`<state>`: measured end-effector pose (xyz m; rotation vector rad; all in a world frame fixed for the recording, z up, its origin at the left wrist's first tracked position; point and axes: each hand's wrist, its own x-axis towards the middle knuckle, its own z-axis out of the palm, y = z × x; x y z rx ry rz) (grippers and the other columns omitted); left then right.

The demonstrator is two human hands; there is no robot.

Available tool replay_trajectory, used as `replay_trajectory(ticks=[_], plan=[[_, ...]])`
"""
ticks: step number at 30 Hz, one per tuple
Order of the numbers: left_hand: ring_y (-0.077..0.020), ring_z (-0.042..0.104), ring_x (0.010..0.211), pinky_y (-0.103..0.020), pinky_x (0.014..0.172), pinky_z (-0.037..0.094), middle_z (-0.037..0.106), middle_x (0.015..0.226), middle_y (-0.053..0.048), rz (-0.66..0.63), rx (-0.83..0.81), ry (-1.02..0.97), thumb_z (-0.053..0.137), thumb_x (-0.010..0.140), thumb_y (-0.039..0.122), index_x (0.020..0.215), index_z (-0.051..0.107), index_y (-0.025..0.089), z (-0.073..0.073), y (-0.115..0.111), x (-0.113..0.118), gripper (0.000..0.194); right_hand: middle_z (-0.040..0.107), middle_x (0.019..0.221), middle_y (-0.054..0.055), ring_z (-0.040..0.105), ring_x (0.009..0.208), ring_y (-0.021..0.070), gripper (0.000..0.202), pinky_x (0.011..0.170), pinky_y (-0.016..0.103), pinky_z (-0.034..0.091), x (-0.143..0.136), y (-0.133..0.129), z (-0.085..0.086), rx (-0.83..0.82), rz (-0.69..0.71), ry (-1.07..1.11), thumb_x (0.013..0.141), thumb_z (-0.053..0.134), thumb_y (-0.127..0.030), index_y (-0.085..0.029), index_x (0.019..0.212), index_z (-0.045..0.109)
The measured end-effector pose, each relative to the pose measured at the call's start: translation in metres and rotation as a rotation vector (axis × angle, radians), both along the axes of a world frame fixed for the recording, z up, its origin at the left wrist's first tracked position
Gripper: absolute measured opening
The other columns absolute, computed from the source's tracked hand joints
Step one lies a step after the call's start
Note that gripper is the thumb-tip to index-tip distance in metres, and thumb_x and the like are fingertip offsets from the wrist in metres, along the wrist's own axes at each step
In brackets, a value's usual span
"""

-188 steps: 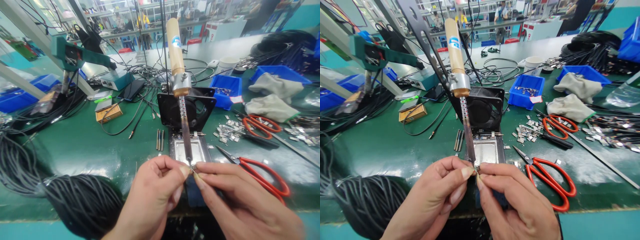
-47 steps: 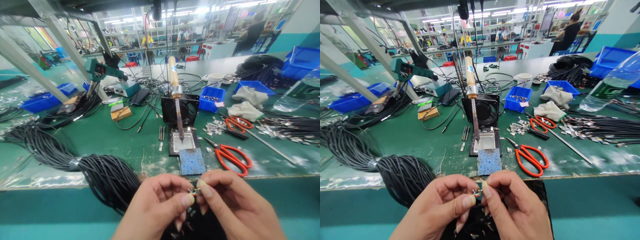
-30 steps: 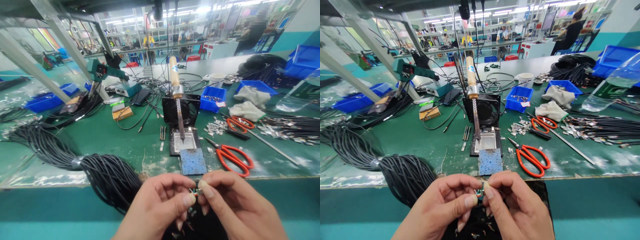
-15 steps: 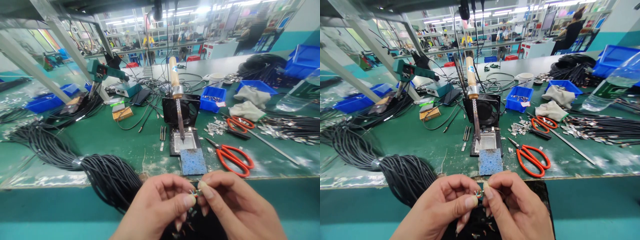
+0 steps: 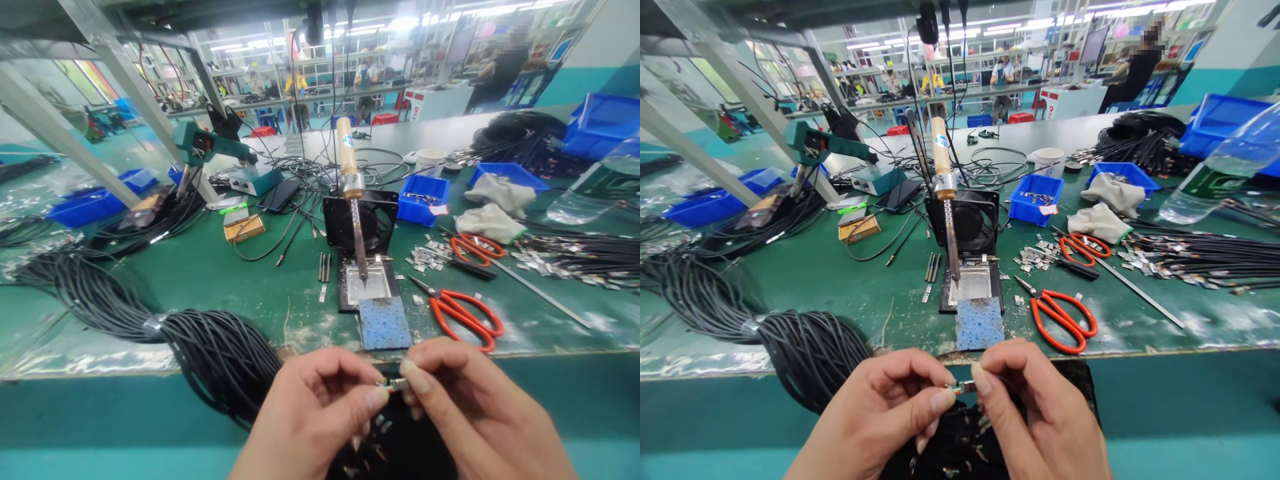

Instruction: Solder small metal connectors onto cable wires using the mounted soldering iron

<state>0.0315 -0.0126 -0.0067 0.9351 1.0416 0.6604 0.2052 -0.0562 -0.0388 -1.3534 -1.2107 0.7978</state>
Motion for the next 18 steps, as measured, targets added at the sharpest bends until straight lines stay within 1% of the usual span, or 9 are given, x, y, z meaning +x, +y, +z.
replay_trajectory(ticks=[1,3,5,8,10,12,14,16,18], plan=[[-0.0081,0.052,0.053,-0.016,0.053,0.044,0.062,0.059,0.002,-0.005,0.013,0.022,0.085,0.081,0.028,0.082,0.076,0.013,0.001,0.000,0.001,0.017,0.068,0.074,-0.002,0.067,0.063,0.0133,0.013,0.056,0.017,0.056,0.003,0.000,0.002,0.012,-0.026,-0.052,0.091,0.069,-0.038,-0.027,0.085,0.067],[-0.0090,0.053,0.054,-0.017,0.053,0.044,0.062,0.060,0.002,-0.016,0.027,0.055,0.084,0.081,0.029,0.082,0.076,0.014,0.003,-0.001,0.001,0.017,0.065,0.069,-0.002,0.064,0.057,0.0131,0.015,0.048,0.017,0.052,0.008,-0.002,0.006,0.017,-0.048,-0.110,0.091,0.069,-0.040,-0.027,0.083,0.064],[-0.0095,0.052,0.054,-0.018,0.053,0.044,0.063,0.060,0.002,-0.025,0.025,0.063,0.084,0.080,0.031,0.082,0.076,0.014,0.002,-0.001,0.002,0.019,0.065,0.066,-0.003,0.062,0.052,0.0128,0.015,0.043,0.019,0.049,0.012,-0.002,0.010,0.031,0.013,-0.149,0.091,0.069,-0.039,-0.027,0.083,0.064],[-0.0101,0.053,0.054,-0.019,0.054,0.045,0.062,0.061,0.002,-0.029,0.040,0.072,0.082,0.082,0.031,0.083,0.076,0.015,0.001,-0.001,0.002,0.018,0.067,0.069,-0.003,0.064,0.055,0.0123,0.003,0.051,0.020,0.053,0.016,0.002,0.013,0.136,0.167,-0.276,0.093,0.068,-0.029,-0.029,0.091,0.070],[-0.0104,0.054,0.055,-0.019,0.055,0.047,0.062,0.061,0.002,-0.026,0.058,0.070,0.081,0.083,0.029,0.084,0.075,0.015,0.001,-0.003,0.001,0.015,0.066,0.076,-0.003,0.065,0.063,0.0110,0.012,0.058,0.019,0.055,0.017,0.006,0.013,0.191,0.240,-0.324,0.094,0.067,-0.021,-0.030,0.099,0.072],[-0.0109,0.055,0.057,-0.019,0.056,0.048,0.063,0.063,0.002,-0.021,0.078,0.062,0.079,0.085,0.028,0.085,0.075,0.016,0.000,-0.004,-0.001,0.013,0.066,0.086,-0.002,0.068,0.074,0.0107,0.017,0.066,0.018,0.057,0.017,0.010,0.010,0.197,0.282,-0.306,0.096,0.065,-0.018,-0.030,0.104,0.071],[-0.0111,0.055,0.058,-0.019,0.057,0.048,0.063,0.064,0.002,-0.016,0.100,0.051,0.078,0.086,0.027,0.085,0.075,0.016,-0.001,-0.005,-0.003,0.012,0.068,0.093,-0.002,0.070,0.083,0.0113,0.018,0.073,0.019,0.058,0.017,0.011,0.008,0.184,0.321,-0.263,0.097,0.063,-0.016,-0.031,0.105,0.070],[-0.0110,0.054,0.058,-0.019,0.057,0.047,0.062,0.065,0.002,-0.024,0.116,0.050,0.077,0.086,0.027,0.084,0.075,0.016,-0.002,-0.005,-0.004,0.012,0.071,0.095,-0.002,0.071,0.086,0.0113,0.021,0.077,0.019,0.059,0.016,0.011,0.007,0.171,0.377,-0.240,0.098,0.061,-0.014,-0.031,0.106,0.070],[-0.0111,0.054,0.058,-0.019,0.057,0.047,0.061,0.064,0.002,-0.035,0.129,0.055,0.076,0.087,0.027,0.083,0.075,0.016,-0.003,-0.005,-0.004,0.012,0.074,0.094,-0.003,0.072,0.085,0.0104,0.023,0.076,0.017,0.059,0.016,0.012,0.009,0.176,0.417,-0.255,0.098,0.059,-0.012,-0.030,0.108,0.070]])
